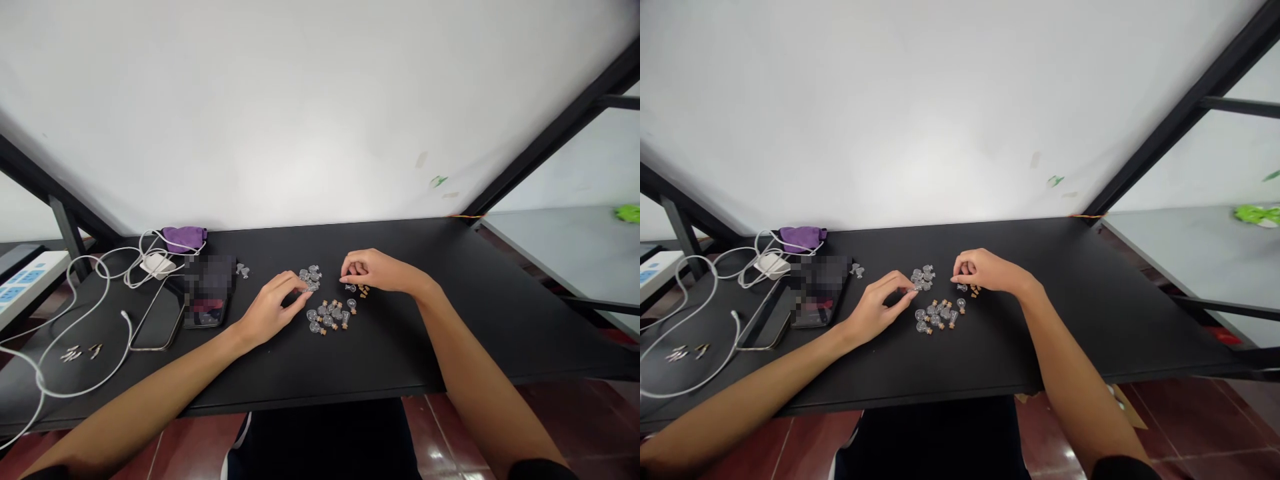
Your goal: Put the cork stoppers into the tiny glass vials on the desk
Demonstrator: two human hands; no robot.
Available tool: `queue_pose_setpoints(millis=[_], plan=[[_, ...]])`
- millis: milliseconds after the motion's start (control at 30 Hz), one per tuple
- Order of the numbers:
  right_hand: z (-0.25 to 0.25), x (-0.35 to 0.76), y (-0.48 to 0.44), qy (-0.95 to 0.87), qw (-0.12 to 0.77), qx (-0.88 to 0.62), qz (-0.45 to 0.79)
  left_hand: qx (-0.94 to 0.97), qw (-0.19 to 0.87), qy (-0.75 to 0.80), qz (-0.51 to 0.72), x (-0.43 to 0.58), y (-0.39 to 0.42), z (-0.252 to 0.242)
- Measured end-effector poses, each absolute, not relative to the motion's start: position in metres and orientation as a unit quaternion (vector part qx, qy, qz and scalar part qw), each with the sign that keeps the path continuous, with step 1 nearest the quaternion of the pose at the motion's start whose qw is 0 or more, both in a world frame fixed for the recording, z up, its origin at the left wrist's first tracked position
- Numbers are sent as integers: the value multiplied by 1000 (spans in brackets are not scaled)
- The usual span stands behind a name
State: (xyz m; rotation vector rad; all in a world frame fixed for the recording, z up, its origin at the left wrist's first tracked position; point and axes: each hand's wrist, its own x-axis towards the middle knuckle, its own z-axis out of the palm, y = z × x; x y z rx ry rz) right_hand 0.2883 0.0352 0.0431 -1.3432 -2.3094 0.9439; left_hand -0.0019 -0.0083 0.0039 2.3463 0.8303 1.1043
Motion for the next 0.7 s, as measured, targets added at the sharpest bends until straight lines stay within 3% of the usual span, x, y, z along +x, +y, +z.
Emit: queue_pose_setpoints(millis=[333, 700], plan=[[37, 292, 35, -820, 76, -465, 324, 840, 207, 297, 404, -2, -7, 2], [31, 260, 29, -815, 211, -437, 317, 838, 210, 302, 403, -3, -6, 2]])
